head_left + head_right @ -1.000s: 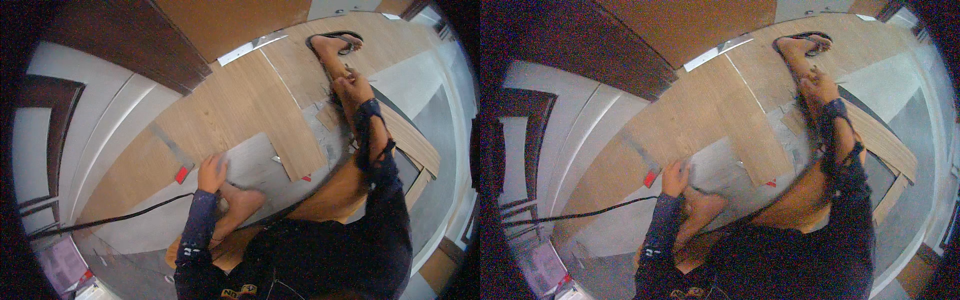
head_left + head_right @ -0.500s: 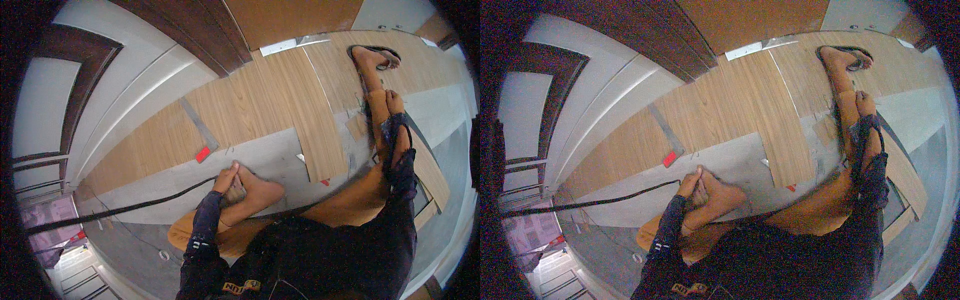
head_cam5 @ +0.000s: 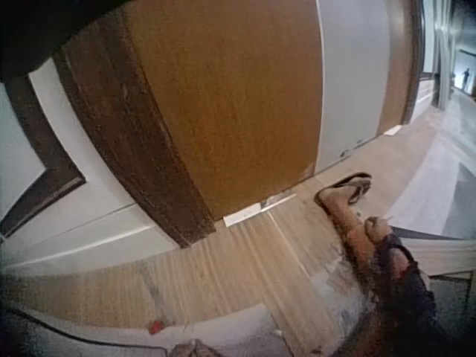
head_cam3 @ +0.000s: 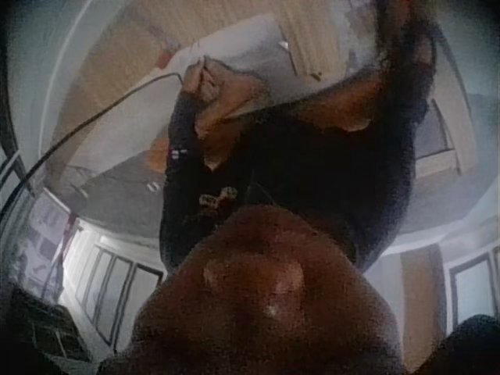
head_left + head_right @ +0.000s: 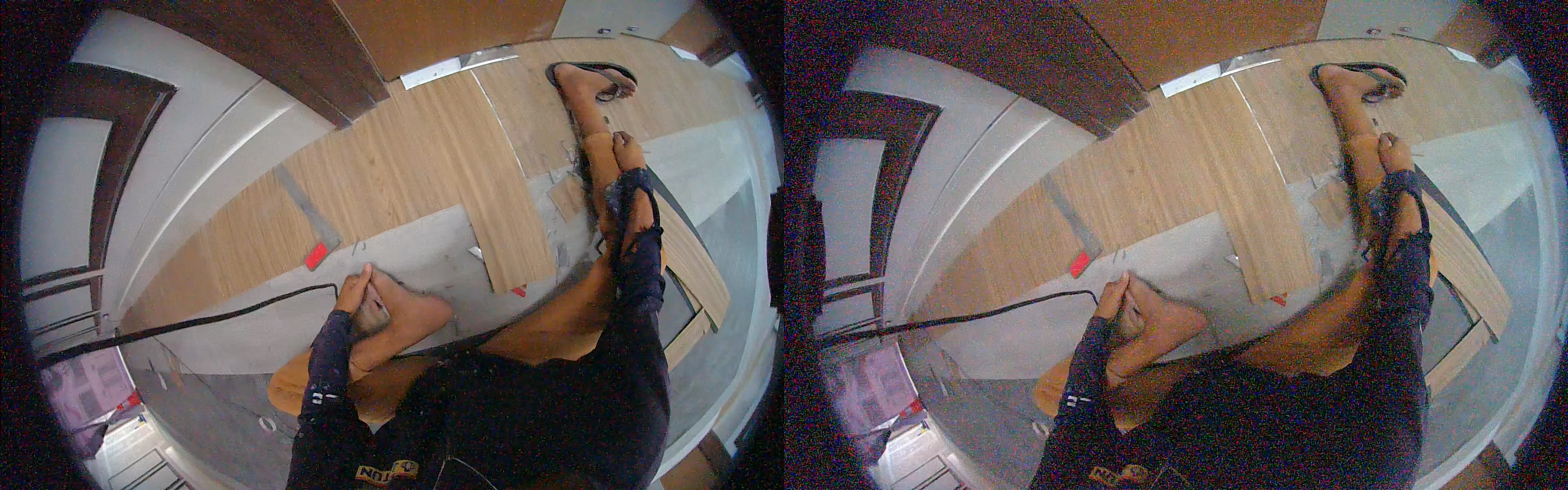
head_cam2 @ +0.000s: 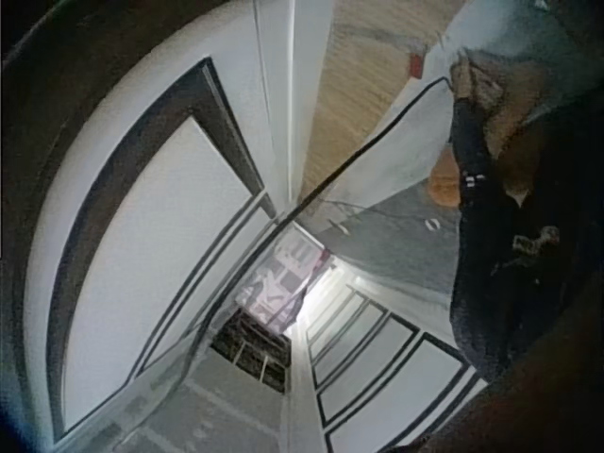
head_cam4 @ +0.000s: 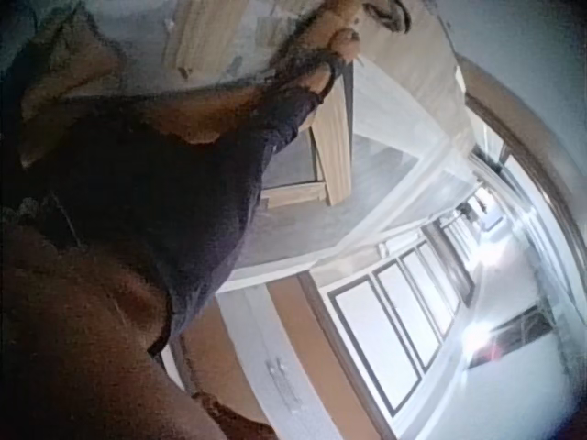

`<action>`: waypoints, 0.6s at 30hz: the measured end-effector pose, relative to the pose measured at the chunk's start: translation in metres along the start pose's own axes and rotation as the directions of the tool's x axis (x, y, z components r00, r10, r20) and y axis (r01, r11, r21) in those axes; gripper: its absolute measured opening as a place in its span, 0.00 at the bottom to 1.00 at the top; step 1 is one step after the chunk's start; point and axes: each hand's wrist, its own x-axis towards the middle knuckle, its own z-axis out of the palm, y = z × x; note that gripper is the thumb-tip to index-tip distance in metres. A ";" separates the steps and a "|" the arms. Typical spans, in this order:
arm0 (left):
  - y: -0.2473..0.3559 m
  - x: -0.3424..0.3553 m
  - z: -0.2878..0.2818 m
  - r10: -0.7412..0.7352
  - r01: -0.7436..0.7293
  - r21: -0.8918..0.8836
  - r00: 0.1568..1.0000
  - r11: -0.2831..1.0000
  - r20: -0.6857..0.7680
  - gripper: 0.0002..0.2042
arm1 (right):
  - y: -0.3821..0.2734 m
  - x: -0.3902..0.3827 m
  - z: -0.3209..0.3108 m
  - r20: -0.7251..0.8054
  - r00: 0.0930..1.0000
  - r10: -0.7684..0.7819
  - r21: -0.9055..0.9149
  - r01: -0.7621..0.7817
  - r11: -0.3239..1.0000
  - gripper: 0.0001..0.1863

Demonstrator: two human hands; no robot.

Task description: The person uses a utility knife and a square to score and cut flooring planks while sitting on the floor.

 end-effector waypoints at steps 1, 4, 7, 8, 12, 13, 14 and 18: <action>0.003 0.003 -0.001 0.068 -0.069 0.009 0.997 0.998 0.021 0.36 | 0.007 0.003 -0.001 0.001 1.000 -0.001 -0.002 0.001 1.000 0.23; 0.032 0.000 0.006 -0.037 0.037 -0.003 0.995 0.999 0.093 0.37 | 0.033 0.017 -0.009 0.040 0.999 -0.028 -0.051 0.030 0.998 0.23; 0.012 0.002 0.002 -0.007 0.018 -0.114 0.995 0.993 0.100 0.38 | 0.024 0.015 0.000 0.036 0.999 -0.030 -0.053 0.032 0.998 0.24; 0.011 -0.001 0.001 -0.009 0.020 -0.120 0.995 0.993 0.095 0.38 | 0.021 0.013 0.000 0.064 0.997 -0.035 -0.015 0.036 0.999 0.23; 0.019 -0.002 0.004 0.012 -0.002 -0.086 0.993 0.996 0.114 0.39 | 0.027 0.012 -0.004 -0.036 0.999 0.028 -0.025 -0.028 0.999 0.24; 0.023 -0.005 0.002 0.012 -0.003 -0.082 0.994 0.997 0.110 0.39 | 0.022 0.010 -0.003 -0.031 0.999 0.019 -0.024 -0.020 1.000 0.24; 0.030 -0.008 0.002 0.014 -0.005 -0.079 0.994 0.997 0.109 0.39 | 0.018 0.007 -0.005 0.001 1.000 -0.001 -0.020 0.001 1.000 0.24; 0.049 -0.011 0.003 -0.045 0.048 -0.025 0.994 0.999 0.096 0.39 | 0.022 0.007 -0.010 -0.023 1.000 -0.002 -0.071 0.000 0.997 0.25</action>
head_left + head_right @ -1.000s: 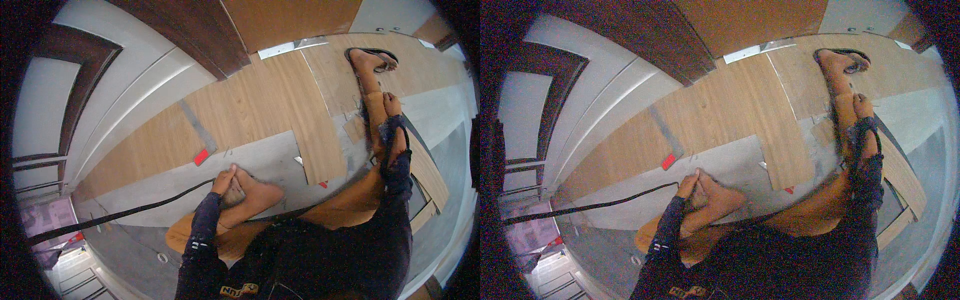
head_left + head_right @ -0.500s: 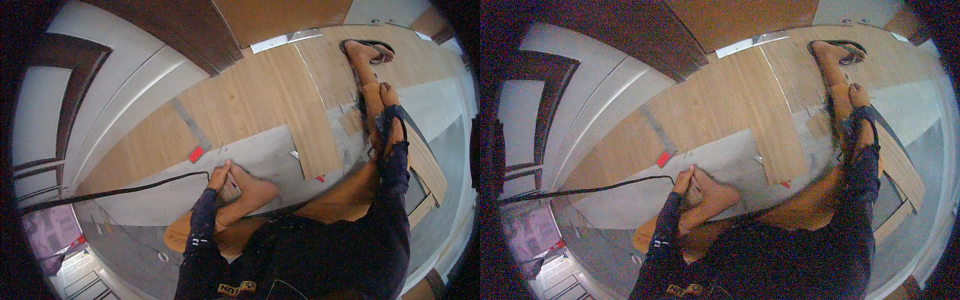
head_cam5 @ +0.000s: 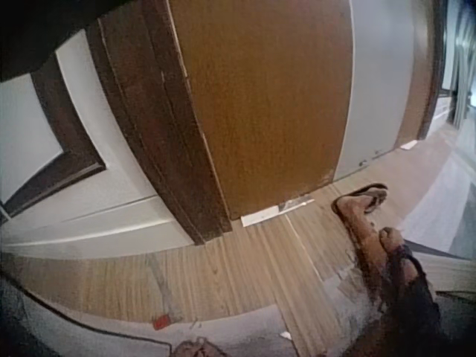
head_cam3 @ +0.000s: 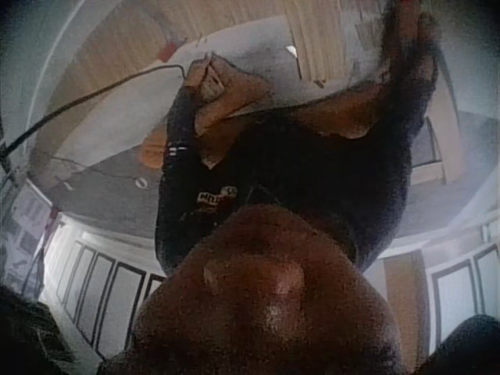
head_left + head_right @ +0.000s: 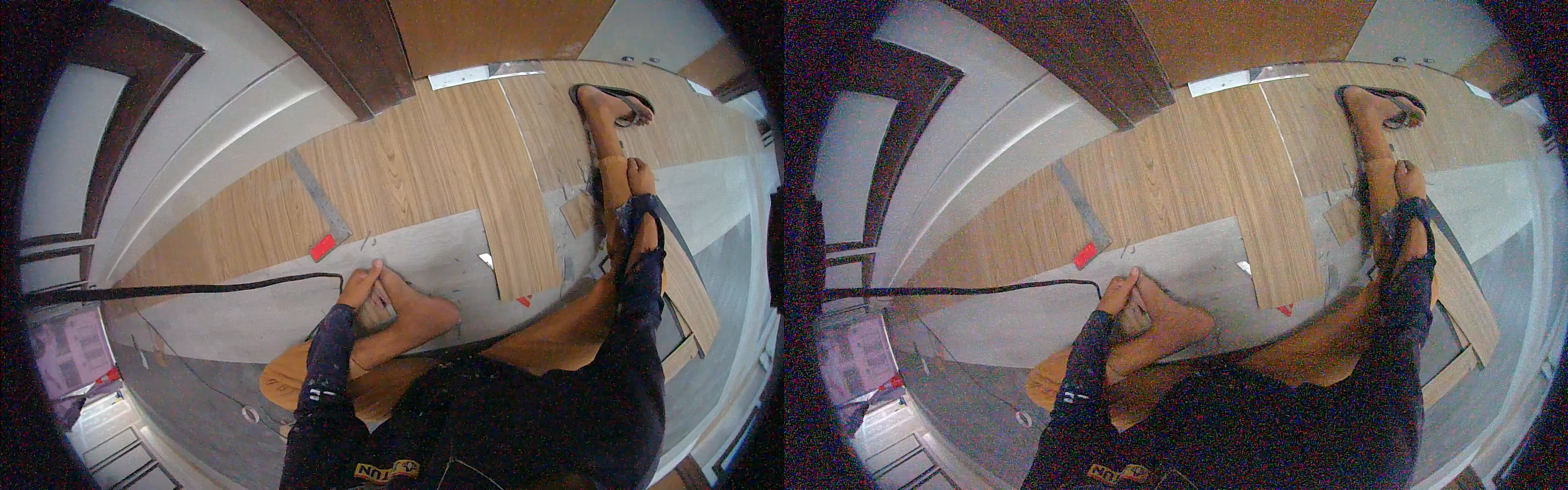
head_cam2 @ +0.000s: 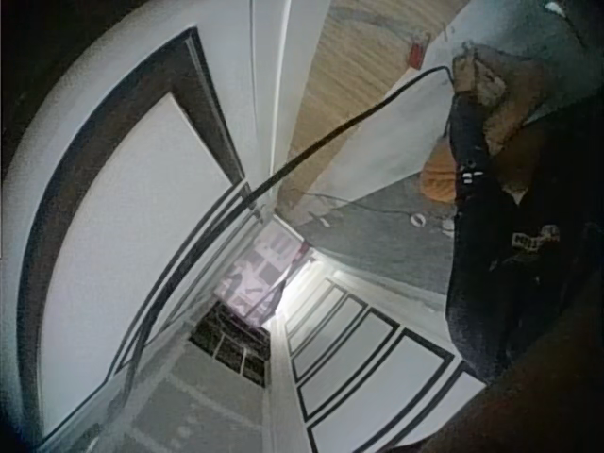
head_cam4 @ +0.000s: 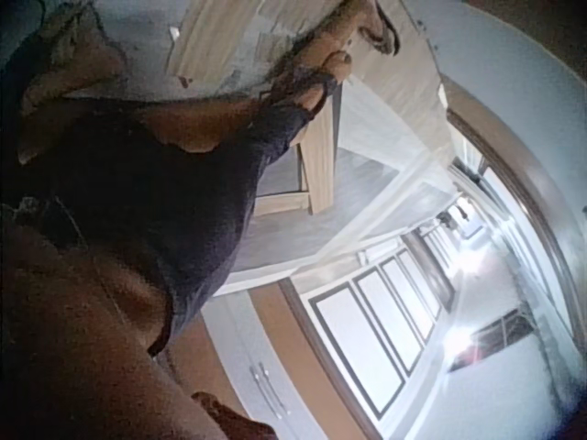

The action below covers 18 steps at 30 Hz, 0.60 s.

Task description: The person uses a utility knife and a square to score and cut flooring planks while sitting on the floor.

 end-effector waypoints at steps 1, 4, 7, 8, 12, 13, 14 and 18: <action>-0.002 -0.001 -0.001 -0.010 0.010 0.003 1.000 1.000 -0.004 0.38 | -0.004 -0.001 0.002 0.007 1.000 -0.001 0.002 0.001 1.000 0.25; -0.019 0.008 -0.005 0.013 -0.013 -0.011 0.999 1.000 0.037 0.38 | -0.003 -0.003 0.005 0.054 0.998 0.032 0.036 -0.034 0.999 0.25; -0.046 0.026 -0.004 0.135 -0.128 0.105 0.988 0.986 -0.068 0.38 | 0.010 0.007 0.005 0.016 0.998 0.056 0.056 -0.057 0.997 0.25; -0.052 0.027 -0.005 0.133 -0.126 0.106 0.989 0.986 -0.060 0.38 | 0.007 0.008 0.006 0.058 0.996 0.063 0.043 -0.065 0.997 0.25; -0.048 0.022 -0.006 0.016 -0.009 -0.102 0.998 0.995 0.062 0.37 | -0.008 -0.008 0.009 0.039 0.993 -0.113 -0.096 0.116 0.989 0.25; -0.040 0.019 -0.005 0.047 -0.043 -0.074 0.998 0.996 0.053 0.37 | -0.004 -0.007 0.005 0.036 0.993 -0.109 -0.101 0.112 0.989 0.25; -0.036 0.019 -0.004 0.049 -0.045 -0.074 0.997 0.996 0.058 0.37 | -0.002 -0.004 0.001 0.040 0.999 -0.037 -0.041 0.039 0.998 0.25; -0.032 0.016 -0.005 -0.004 0.013 -0.116 0.997 0.993 0.082 0.37 | -0.007 -0.005 -0.004 0.086 0.996 0.015 0.098 -0.023 0.995 0.25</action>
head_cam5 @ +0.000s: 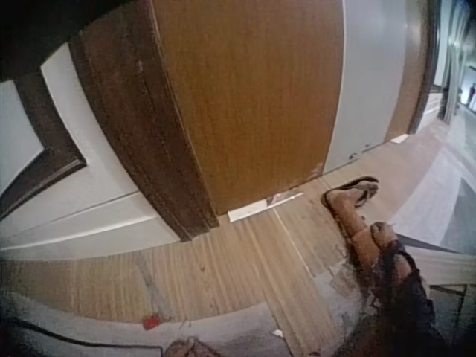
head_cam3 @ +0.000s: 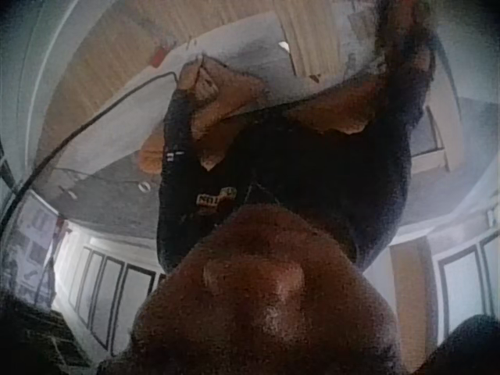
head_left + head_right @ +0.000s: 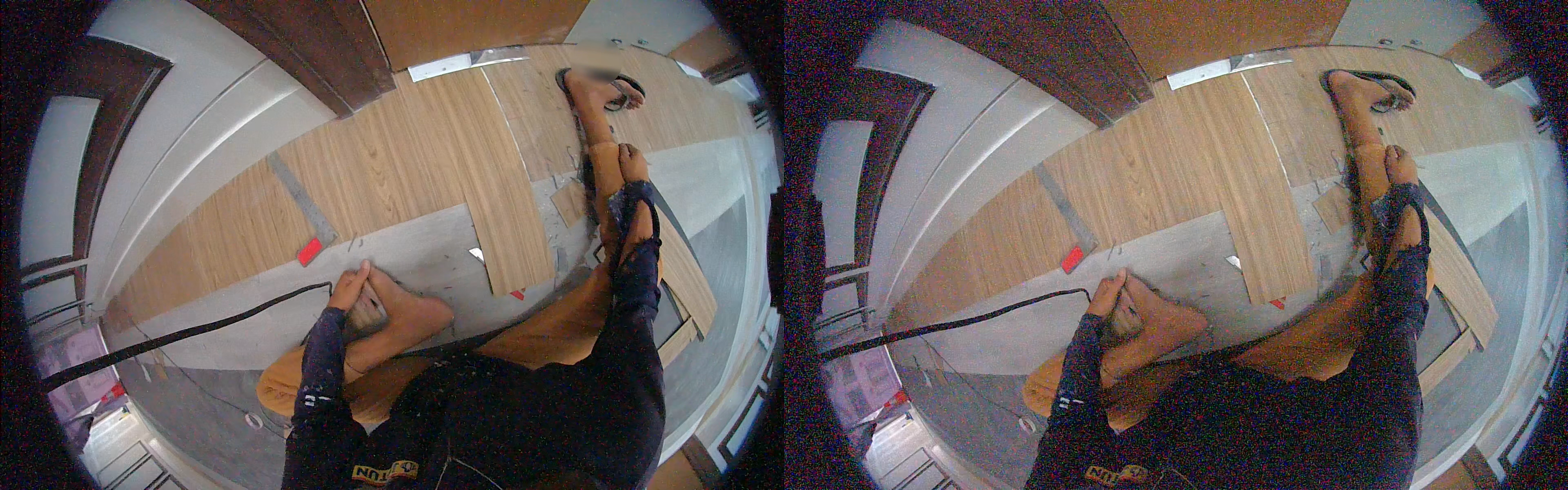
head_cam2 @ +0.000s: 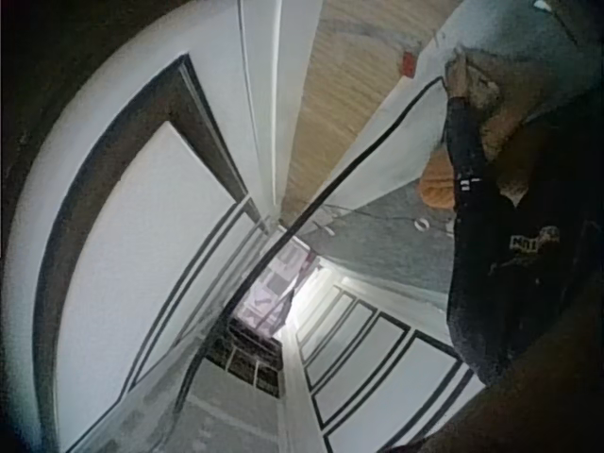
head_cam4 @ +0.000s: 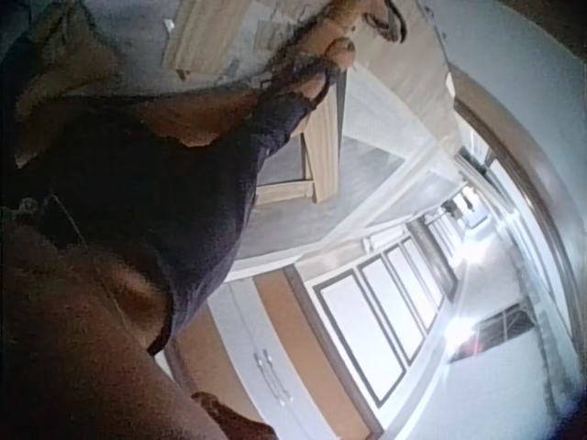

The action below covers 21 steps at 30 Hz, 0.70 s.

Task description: The person uses a utility knife and a square to score and cut flooring planks while sitting on the floor.

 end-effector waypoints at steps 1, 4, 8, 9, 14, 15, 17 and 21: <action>-0.001 -0.001 -0.002 0.003 -0.003 0.033 1.000 0.999 0.008 0.37 | -0.004 -0.001 0.001 0.002 1.000 -0.003 0.002 0.003 1.000 0.25; -0.002 -0.001 -0.004 -0.033 0.034 -0.030 0.999 0.999 0.040 0.37 | -0.012 -0.005 0.003 -0.019 1.000 0.016 -0.051 -0.017 0.999 0.26; 0.006 -0.003 0.001 0.032 -0.032 -0.022 0.999 0.999 0.010 0.36 | -0.005 -0.002 0.003 -0.021 0.999 0.044 -0.050 -0.045 0.998 0.27; 0.007 -0.003 0.002 0.006 -0.006 -0.021 1.000 1.000 0.005 0.36 | -0.001 0.000 0.002 -0.005 0.999 0.050 -0.048 -0.050 0.998 0.27; -0.013 0.000 -0.003 0.057 -0.051 0.081 0.995 0.995 -0.083 0.37 | 0.001 0.004 0.010 -0.007 1.000 0.012 -0.079 -0.012 0.997 0.28; -0.011 0.000 0.000 0.030 -0.021 0.098 0.995 0.995 -0.091 0.37 | 0.000 0.000 0.009 0.049 0.998 0.025 -0.073 -0.022 0.997 0.29; -0.001 0.001 0.009 0.020 -0.011 0.120 0.997 0.993 -0.074 0.38 | 0.012 0.006 0.004 -0.005 0.999 0.052 -0.126 -0.052 0.991 0.30; 0.034 -0.022 0.018 0.184 -0.081 0.619 0.977 0.781 -0.104 0.33 | -0.026 -0.014 0.009 0.006 0.993 0.120 -0.137 -0.118 0.983 0.29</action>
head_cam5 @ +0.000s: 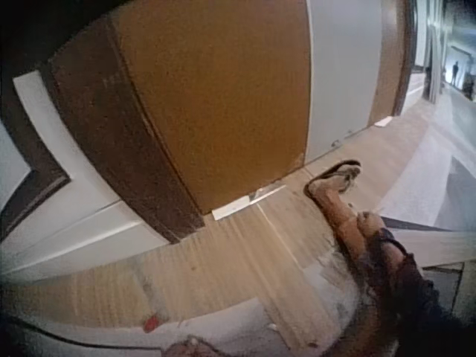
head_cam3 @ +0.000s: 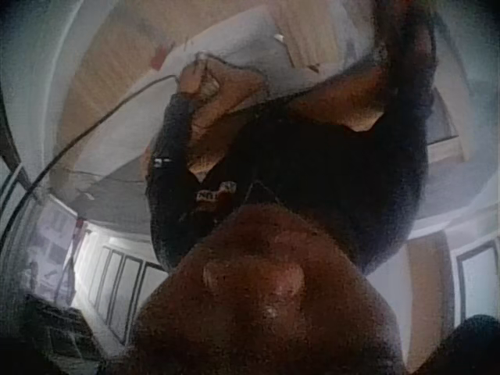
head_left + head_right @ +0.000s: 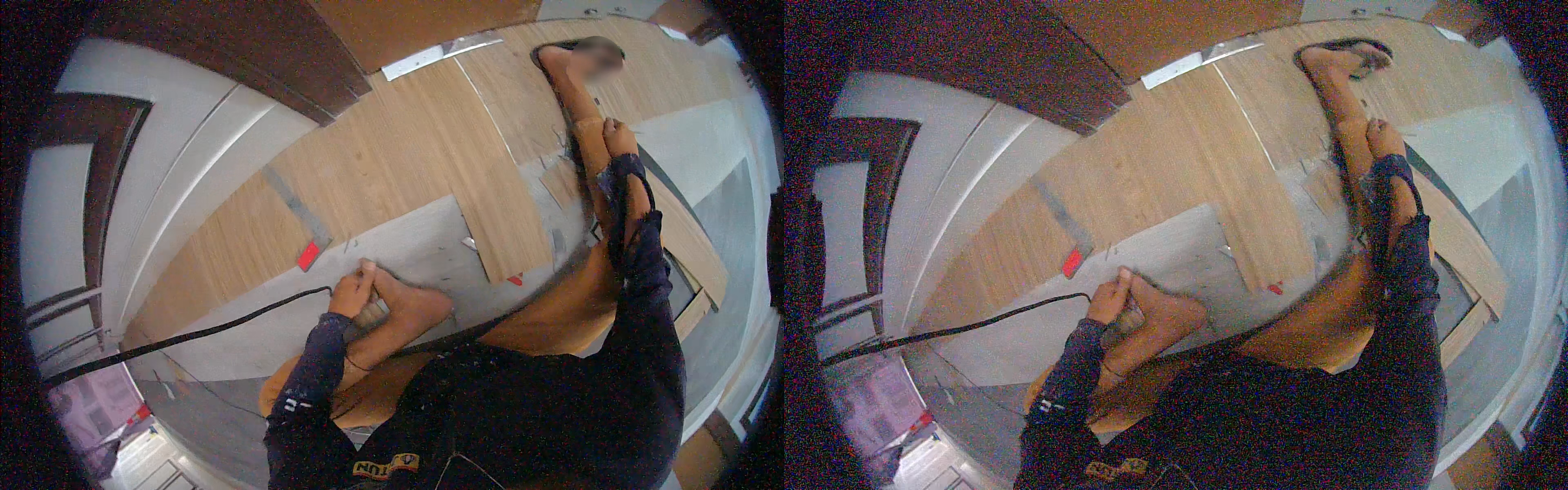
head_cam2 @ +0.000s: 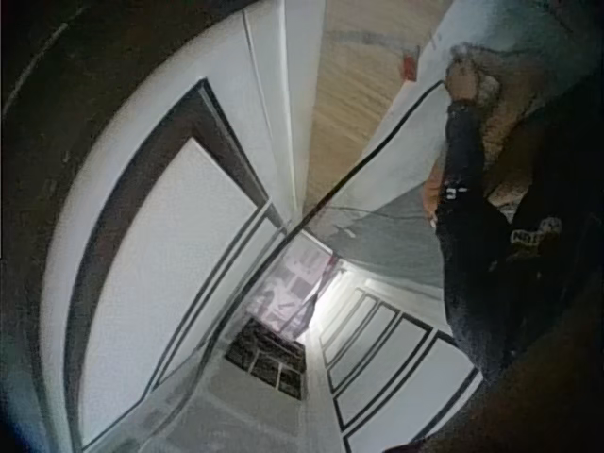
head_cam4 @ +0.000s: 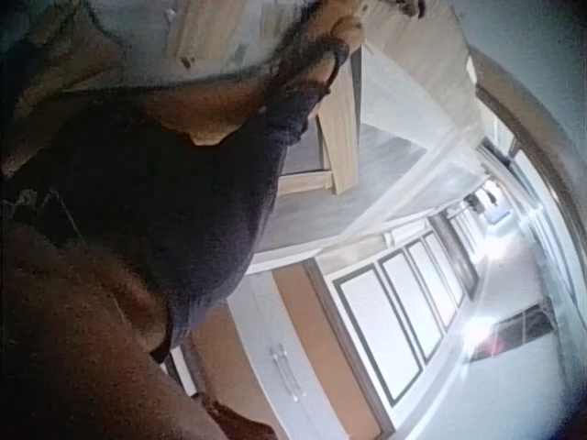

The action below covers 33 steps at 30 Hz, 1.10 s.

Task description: The person uses a utility knife and a square to score and cut flooring planks while sitting on the floor.

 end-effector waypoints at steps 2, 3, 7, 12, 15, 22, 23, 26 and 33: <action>0.057 -0.010 -0.026 0.134 -0.132 0.345 0.991 0.929 0.018 0.30 | 0.000 -0.009 -0.007 -0.002 1.000 0.023 0.015 -0.023 1.000 0.28; 0.095 -0.014 -0.045 0.140 -0.243 0.461 0.959 0.853 0.247 0.27 | -0.001 -0.012 -0.009 0.000 1.000 0.021 -0.007 -0.021 1.000 0.29; 0.221 0.002 -0.074 0.254 -0.517 0.329 0.765 0.790 0.592 0.26 | 0.010 0.000 0.006 -0.022 0.998 0.060 0.003 -0.060 0.998 0.28; 0.301 0.055 -0.116 0.572 -0.637 0.440 0.768 0.633 0.289 0.24 | 0.003 -0.008 0.009 0.001 1.000 0.024 0.058 -0.024 0.998 0.29; 0.325 0.077 -0.151 0.538 -0.536 0.659 0.811 0.528 0.229 0.23 | 0.024 0.000 0.019 0.030 1.000 0.000 0.142 -0.004 0.990 0.30; 0.315 0.033 -0.211 0.195 -0.247 0.787 0.967 0.565 0.164 0.22 | 0.034 -0.008 0.005 0.068 0.996 -0.054 0.300 0.031 0.953 0.26; 0.305 0.021 -0.220 0.177 -0.214 0.814 0.974 0.539 0.139 0.22 | 0.035 -0.007 0.003 0.024 0.995 -0.099 0.298 0.087 0.950 0.24; 0.298 -0.028 -0.248 0.043 -0.141 0.893 0.990 0.427 0.135 0.22 | 0.035 -0.006 0.006 -0.031 0.991 -0.128 0.313 0.131 0.941 0.22; 0.314 -0.093 -0.256 0.048 -0.017 0.846 0.999 0.532 -0.010 0.19 | 0.038 0.001 0.011 -0.069 0.993 -0.095 0.327 0.112 0.938 0.24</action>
